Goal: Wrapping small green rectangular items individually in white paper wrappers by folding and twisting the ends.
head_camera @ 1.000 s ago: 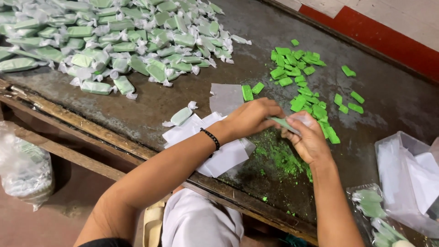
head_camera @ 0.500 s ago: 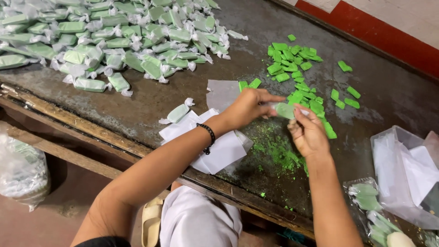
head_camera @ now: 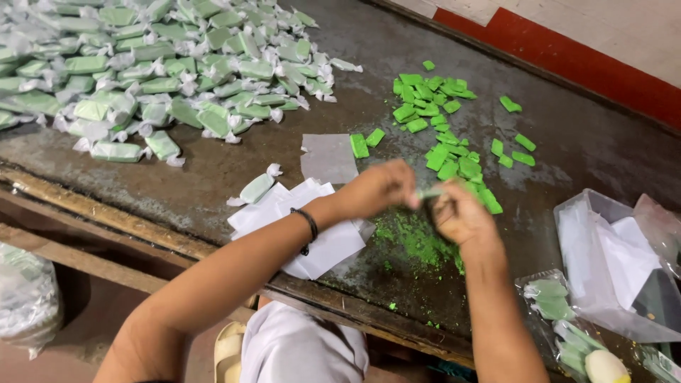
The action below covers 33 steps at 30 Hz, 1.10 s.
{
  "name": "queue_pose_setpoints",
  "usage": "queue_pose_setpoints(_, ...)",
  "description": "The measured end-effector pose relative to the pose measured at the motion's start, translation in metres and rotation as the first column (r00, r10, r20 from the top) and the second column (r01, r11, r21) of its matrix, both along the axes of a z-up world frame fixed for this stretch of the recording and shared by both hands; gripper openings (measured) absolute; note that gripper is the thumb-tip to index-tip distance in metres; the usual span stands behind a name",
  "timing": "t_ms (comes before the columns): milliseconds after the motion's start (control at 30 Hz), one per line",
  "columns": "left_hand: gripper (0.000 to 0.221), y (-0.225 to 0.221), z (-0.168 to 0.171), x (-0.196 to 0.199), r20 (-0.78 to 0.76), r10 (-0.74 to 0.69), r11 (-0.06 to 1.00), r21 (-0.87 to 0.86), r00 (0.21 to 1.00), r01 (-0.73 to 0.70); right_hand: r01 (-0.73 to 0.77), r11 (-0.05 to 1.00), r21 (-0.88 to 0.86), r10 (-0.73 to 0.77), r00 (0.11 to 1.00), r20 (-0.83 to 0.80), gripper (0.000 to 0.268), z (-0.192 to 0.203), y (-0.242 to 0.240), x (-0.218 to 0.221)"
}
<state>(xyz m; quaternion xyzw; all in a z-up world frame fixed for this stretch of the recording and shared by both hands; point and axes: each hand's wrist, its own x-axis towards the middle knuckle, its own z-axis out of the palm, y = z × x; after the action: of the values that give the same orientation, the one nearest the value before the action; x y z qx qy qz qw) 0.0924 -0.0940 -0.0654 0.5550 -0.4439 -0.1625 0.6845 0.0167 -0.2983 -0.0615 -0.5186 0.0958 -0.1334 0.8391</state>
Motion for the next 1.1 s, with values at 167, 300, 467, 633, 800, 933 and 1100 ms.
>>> queue_pose_setpoints(167, 0.028, 0.013, 0.018, -0.014, 0.658, 0.161, 0.842, 0.298, 0.736, -0.45, 0.113, 0.98, 0.163, -0.065, 0.959, -0.275, 0.017, -0.026, -0.008, 0.018)
queue_pose_setpoints(300, 0.021, 0.028, 0.051, 0.001, 0.066, 0.347, 0.932, 0.083, 0.935, -0.352, -0.065, 0.998, -0.005, 0.063, 0.984, -0.165, 0.02, 0.059, 0.04, -0.019)
queue_pose_setpoints(467, 0.077, 0.028, 0.014, 0.09, -0.502, 0.434, 0.827, -0.106, 0.748, -0.552, 0.335, 0.502, -0.797, -0.446, 0.89, 0.092, 0.009, 0.027, -0.039, -0.013)
queue_pose_setpoints(633, 0.065, 0.066, -0.02, 0.106, 0.774, 0.384, 0.111, 0.504, 0.504, -0.857, -0.077, -0.207, -0.975, -0.521, 0.852, 0.044, 0.044, -0.061, -0.143, 0.013)
queue_pose_setpoints(800, 0.022, 0.046, -0.067, 0.147, 0.758, 0.404, 0.14, 0.502, 0.512, -0.853, 0.04, -0.191, -0.981, -0.59, 0.794, 0.147, 0.031, -0.018, -0.074, -0.005)
queue_pose_setpoints(933, 0.009, 0.018, -0.046, 0.118, 0.326, 0.652, 0.619, 0.291, 0.684, -0.729, 0.308, 0.668, -0.677, -0.286, 0.947, 0.149, 0.036, 0.015, 0.011, -0.013)
queue_pose_setpoints(1100, 0.062, 0.03, -0.025, 0.074, 0.831, 0.23, 0.253, 0.451, 0.506, -0.856, 0.096, 0.966, -0.242, -0.088, 0.995, 0.043, 0.025, 0.024, 0.043, -0.008)
